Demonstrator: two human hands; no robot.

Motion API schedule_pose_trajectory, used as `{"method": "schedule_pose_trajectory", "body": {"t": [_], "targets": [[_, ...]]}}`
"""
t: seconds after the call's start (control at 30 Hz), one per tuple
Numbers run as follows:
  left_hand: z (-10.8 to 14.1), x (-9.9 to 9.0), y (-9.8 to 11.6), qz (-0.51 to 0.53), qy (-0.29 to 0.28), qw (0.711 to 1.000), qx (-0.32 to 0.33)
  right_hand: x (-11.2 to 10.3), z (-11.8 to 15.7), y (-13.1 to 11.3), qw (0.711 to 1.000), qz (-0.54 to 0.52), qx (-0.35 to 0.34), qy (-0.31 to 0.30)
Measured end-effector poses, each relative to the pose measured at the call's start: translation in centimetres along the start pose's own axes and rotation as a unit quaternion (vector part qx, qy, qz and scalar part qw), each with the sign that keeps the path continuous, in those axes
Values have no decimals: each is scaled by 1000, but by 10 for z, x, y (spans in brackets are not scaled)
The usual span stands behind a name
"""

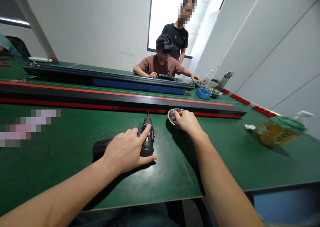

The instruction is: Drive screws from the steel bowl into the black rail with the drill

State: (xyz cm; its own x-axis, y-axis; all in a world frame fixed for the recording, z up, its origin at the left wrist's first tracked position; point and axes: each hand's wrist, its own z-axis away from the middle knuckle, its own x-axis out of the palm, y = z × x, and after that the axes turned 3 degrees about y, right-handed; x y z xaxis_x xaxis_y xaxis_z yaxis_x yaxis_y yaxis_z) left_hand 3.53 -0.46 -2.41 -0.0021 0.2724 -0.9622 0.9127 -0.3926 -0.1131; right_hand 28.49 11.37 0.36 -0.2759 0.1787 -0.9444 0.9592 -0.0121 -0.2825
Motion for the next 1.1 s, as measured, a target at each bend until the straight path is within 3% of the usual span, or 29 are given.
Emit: {"method": "schedule_pose_trajectory", "body": {"t": [0.77,1.1], "targets": [[1,3,-1,-5,15,1000,6,6,-6,7,999,-11,-5,44],[2,4,-2,-7,15,1000,6,5,-5,7,996,-25,33,77]]}}
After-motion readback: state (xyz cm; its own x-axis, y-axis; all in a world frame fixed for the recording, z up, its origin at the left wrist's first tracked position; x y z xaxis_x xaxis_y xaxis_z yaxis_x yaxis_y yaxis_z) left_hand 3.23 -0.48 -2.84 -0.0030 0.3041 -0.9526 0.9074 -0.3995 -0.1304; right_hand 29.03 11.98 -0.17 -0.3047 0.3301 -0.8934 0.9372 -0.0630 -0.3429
